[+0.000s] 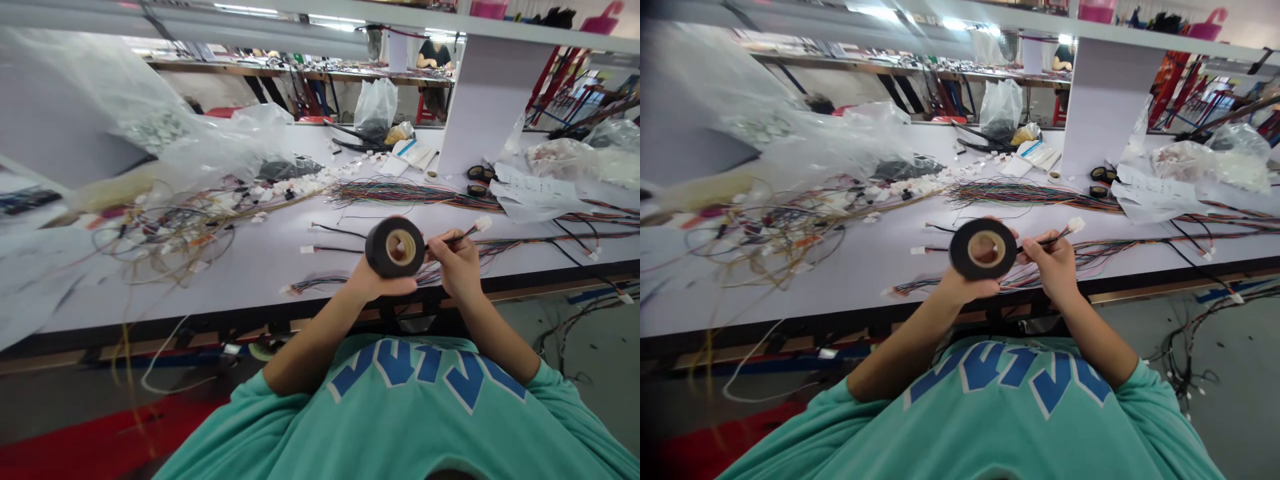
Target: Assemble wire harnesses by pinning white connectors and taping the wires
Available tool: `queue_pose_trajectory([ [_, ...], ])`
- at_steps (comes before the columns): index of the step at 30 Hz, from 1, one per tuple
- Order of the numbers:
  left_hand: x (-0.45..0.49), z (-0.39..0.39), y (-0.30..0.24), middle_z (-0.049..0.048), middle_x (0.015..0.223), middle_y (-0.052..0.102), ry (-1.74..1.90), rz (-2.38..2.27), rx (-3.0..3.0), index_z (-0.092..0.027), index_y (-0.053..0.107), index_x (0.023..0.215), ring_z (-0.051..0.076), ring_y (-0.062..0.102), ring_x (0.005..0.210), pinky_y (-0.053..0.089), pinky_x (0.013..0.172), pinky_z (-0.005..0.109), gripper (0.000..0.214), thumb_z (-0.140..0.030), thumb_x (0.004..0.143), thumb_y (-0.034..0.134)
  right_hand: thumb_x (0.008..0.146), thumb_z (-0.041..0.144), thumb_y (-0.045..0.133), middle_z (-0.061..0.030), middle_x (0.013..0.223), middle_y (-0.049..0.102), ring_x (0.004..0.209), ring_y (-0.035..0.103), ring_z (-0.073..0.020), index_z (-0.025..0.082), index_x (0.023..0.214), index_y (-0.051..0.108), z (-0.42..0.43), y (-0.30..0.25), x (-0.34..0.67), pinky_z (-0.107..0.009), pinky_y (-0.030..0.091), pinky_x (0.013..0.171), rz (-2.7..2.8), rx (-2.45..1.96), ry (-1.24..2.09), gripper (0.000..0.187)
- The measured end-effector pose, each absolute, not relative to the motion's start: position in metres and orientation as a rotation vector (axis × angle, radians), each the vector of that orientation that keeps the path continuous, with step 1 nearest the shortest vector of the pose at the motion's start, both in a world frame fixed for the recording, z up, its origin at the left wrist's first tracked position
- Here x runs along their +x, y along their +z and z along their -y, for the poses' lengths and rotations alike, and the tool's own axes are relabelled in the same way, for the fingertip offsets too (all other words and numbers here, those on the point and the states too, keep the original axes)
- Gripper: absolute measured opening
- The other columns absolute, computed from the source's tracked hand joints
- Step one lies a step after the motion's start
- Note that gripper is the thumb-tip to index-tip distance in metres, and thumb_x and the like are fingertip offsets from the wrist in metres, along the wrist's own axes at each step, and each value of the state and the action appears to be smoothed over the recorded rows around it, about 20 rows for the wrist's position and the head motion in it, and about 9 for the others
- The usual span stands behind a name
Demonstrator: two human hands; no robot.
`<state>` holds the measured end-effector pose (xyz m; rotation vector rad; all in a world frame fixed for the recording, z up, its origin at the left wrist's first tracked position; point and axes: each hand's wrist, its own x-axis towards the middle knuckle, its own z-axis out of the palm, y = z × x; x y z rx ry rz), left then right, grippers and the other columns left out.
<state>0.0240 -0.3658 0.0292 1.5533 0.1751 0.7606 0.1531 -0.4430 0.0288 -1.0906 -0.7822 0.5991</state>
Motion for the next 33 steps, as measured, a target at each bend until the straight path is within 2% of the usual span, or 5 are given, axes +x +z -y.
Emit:
queue_pose_trajectory([
  [3,0.014,0.37,0.031,0.0103,0.115,0.053,0.69,-0.092,1.99,-0.021,0.048,0.116,0.025,0.053,0.103,0.047,0.087,0.037,0.082,-0.053,0.047,0.079,0.057,0.041,0.074,0.007,0.045,0.053,0.04,0.049,-0.0081,0.02,0.057,0.046,0.442,0.033,0.163,-0.023,0.042,0.045,0.747,-1.159,0.647,0.035],
  [12,0.042,0.364,0.032,0.0019,0.073,0.058,1.214,-0.701,2.427,-0.019,0.058,0.078,0.014,0.053,0.069,0.039,0.063,0.024,0.013,-0.03,0.08,0.053,0.07,0.028,0.063,0.0029,0.063,0.053,0.063,0.052,-0.011,0.02,0.054,0.043,0.436,0.054,0.167,-0.029,0.044,0.066,1.319,-1.249,0.184,0.027],
  [22,0.012,0.34,0.065,-0.0044,0.048,0.049,1.383,-0.861,1.961,-0.017,0.055,0.054,0.008,0.046,0.049,0.033,0.05,0.021,0.021,-0.025,0.072,0.06,0.085,0.05,0.047,-0.0055,0.091,0.057,0.081,0.055,-0.0171,0.022,0.113,0.049,0.409,0.047,0.131,-0.036,0.048,0.077,1.554,-1.355,-0.266,0.04],
  [27,-0.007,0.332,0.058,-0.0045,0.045,0.05,1.419,-0.854,1.643,-0.016,0.056,0.052,0.008,0.046,0.045,0.035,0.046,0.019,0.021,-0.027,0.069,0.062,0.089,0.049,0.039,-0.0143,0.107,0.059,0.102,0.053,-0.0245,0.018,0.118,0.046,0.404,0.024,0.111,-0.042,0.043,0.087,1.654,-1.3,-0.403,0.043],
  [33,-0.018,0.329,0.033,-0.001,0.061,0.062,1.515,-0.826,1.411,-0.016,0.066,0.062,0.009,0.052,0.054,0.042,0.051,0.021,0.022,-0.037,0.066,0.069,0.088,0.059,0.03,-0.0078,0.085,0.067,0.078,0.06,-0.0202,0.015,0.119,0.049,0.393,0.039,0.126,-0.036,0.038,0.074,1.951,-1.358,-0.179,0.057],
])
